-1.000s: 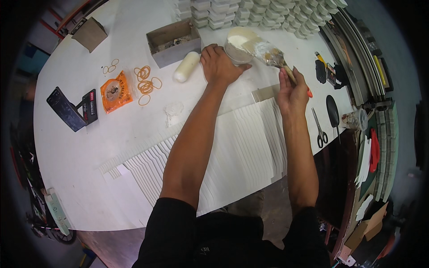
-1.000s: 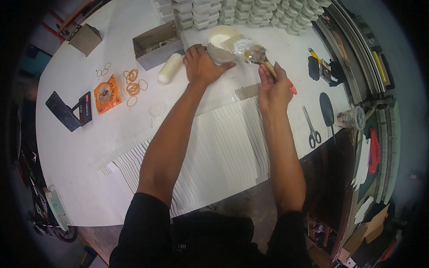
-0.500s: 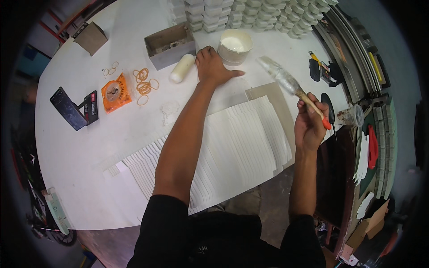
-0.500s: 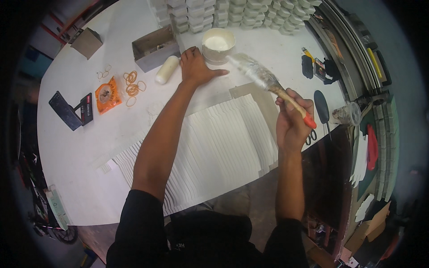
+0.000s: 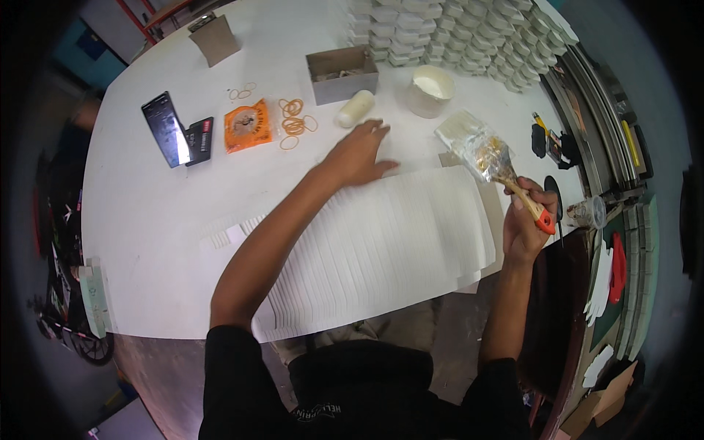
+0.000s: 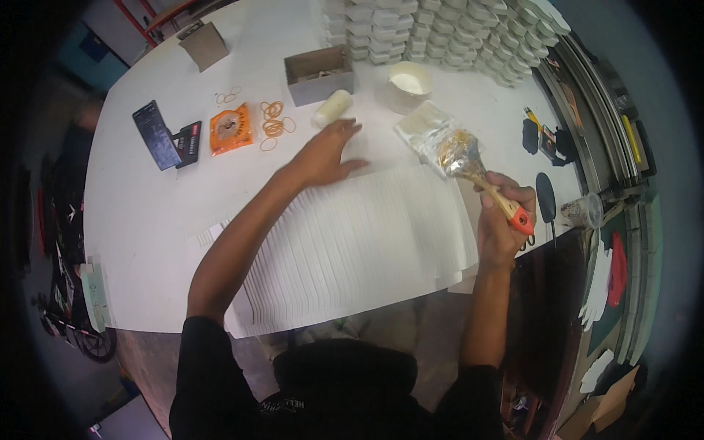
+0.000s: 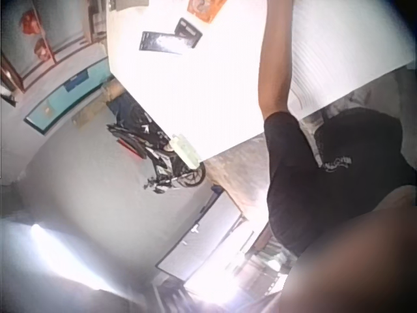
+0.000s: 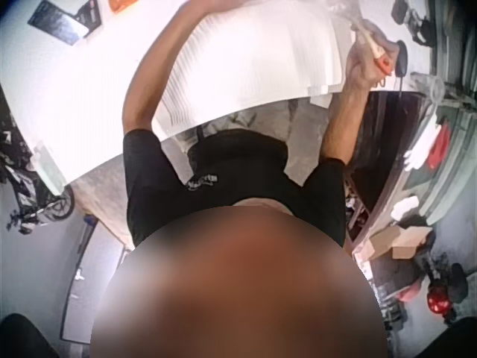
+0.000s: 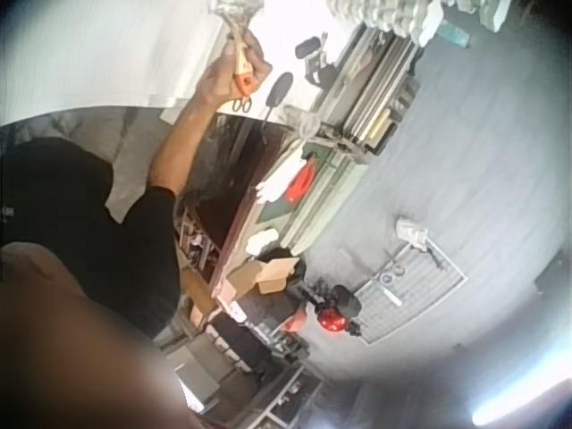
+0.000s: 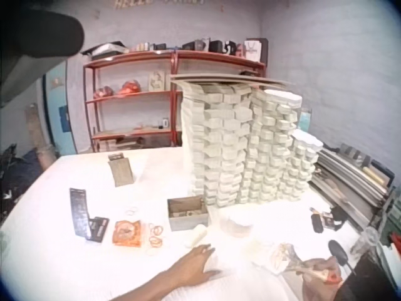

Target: The person aligns a stack of white paper sheets on a table, then uses a cylindrical roller to press the sheets together. They apply a white paste with a brush along the edges of the stack and continue to press and smooth the sheets.

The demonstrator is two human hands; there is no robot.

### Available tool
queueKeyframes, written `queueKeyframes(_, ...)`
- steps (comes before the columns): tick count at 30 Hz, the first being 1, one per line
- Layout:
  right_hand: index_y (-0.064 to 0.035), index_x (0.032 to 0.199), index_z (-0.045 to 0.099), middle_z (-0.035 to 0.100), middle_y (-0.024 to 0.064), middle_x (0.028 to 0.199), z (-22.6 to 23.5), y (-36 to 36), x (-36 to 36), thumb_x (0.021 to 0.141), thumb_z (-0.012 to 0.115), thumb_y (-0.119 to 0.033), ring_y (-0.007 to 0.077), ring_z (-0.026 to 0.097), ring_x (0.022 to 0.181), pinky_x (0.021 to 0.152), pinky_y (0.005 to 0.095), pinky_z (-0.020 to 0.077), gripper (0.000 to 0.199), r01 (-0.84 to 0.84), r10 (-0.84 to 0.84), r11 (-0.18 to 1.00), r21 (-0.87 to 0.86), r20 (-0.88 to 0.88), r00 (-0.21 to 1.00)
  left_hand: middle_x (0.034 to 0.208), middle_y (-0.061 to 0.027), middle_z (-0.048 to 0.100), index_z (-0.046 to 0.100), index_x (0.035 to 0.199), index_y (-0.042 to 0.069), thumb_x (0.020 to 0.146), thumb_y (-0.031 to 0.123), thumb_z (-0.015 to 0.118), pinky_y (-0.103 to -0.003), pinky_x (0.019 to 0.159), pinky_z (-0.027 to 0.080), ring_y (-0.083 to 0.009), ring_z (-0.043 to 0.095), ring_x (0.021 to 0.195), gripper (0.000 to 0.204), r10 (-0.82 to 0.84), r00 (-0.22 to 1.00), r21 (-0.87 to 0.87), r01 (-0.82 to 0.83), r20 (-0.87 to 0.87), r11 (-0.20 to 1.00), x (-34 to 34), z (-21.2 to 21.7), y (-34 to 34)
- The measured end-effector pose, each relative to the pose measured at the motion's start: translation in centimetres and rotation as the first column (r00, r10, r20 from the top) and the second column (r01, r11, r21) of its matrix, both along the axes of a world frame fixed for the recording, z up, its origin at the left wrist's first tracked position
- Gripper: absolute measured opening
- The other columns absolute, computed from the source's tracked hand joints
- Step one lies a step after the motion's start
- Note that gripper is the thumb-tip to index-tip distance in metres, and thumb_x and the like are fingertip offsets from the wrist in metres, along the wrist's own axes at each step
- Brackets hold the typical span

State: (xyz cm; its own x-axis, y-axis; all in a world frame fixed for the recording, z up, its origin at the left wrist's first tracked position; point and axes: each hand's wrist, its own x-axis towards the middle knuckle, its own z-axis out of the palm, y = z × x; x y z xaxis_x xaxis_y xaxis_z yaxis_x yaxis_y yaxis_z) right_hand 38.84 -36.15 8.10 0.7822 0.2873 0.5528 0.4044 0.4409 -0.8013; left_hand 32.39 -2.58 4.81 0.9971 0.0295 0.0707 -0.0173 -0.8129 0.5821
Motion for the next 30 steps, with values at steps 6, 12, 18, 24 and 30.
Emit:
queueKeyframes(6, 0.0006, 0.102, 0.057, 0.072, 0.0176, 0.123, 3.6, 6.6, 5.6, 0.079, 0.065, 0.020, 0.0358, 0.069, 0.102, 0.091, 0.0414, 0.0548, 0.031, 0.484, 0.047, 0.770, -0.416, 0.793, 0.607, 0.155, -0.0219, 0.049, 0.055, 0.147, 0.002, 0.092, 0.031, 0.079, -0.048, 0.122, 0.037, -0.0384, 0.044, 0.147, 0.067, -0.088, 0.993, 0.005, 0.088, 0.083, 0.996, -14.0, 3.2, -0.8)
queueKeyframes(12, -0.0016, 0.121, 0.066, 0.064, 0.0192, 0.101, 3.5, 9.2, 8.2, 0.071, 0.056, 0.024, 0.0402, 0.064, 0.099, 0.083, 0.0459, 0.0537, 0.057, 0.410, 0.311, 0.642, -0.647, 0.710, 0.632, 0.148, -0.0205, 0.056, 0.058, 0.143, 0.001, 0.094, 0.032, 0.077, -0.050, 0.122, 0.036, -0.0389, 0.047, 0.143, 0.061, 0.008, 0.988, -0.092, 0.006, 0.152, 0.996, -24.5, 4.8, -1.9)
queueKeyframes(18, 0.0004, 0.119, 0.066, 0.070, 0.0174, 0.113, 5.1, 6.4, 2.6, 0.090, 0.063, 0.015, 0.0318, 0.070, 0.108, 0.092, 0.0385, 0.0546, 0.032, 0.374, 0.274, 0.638, -0.673, 0.652, 0.707, 0.140, -0.0173, 0.062, 0.060, 0.141, 0.004, 0.092, 0.027, 0.081, -0.048, 0.113, 0.045, -0.0366, 0.057, 0.131, 0.058, 0.176, 0.967, -0.204, -0.137, 0.186, 0.969, -32.1, 4.2, -2.2)
queueKeyframes(24, 0.0016, 0.119, 0.066, 0.070, 0.0220, 0.127, 5.3, -0.4, -1.8, 0.100, 0.066, 0.000, 0.0258, 0.072, 0.104, 0.090, 0.0380, 0.0577, 0.019, 0.230, -0.002, 0.828, -0.511, 0.407, 0.913, 0.113, -0.0130, 0.074, 0.072, 0.122, 0.005, 0.085, 0.017, 0.087, -0.044, 0.095, 0.055, -0.0326, 0.069, 0.108, 0.042, 0.205, 0.928, -0.302, -0.109, 0.311, 0.947, -33.4, 3.5, -2.8)
queueKeyframes(30, 0.0082, 0.118, 0.061, 0.072, 0.0247, 0.120, 9.0, -4.5, -6.3, 0.104, 0.063, -0.010, 0.0273, 0.074, 0.096, 0.086, 0.0372, 0.0626, 0.023, 0.516, -0.224, 0.694, -0.502, 0.530, 0.818, 0.089, -0.0114, 0.075, 0.076, 0.089, 0.002, 0.081, 0.007, 0.087, -0.034, 0.070, 0.055, -0.0226, 0.071, 0.079, 0.014, 0.436, 0.798, -0.354, -0.299, 0.415, 0.886, -32.0, 2.8, 2.5)
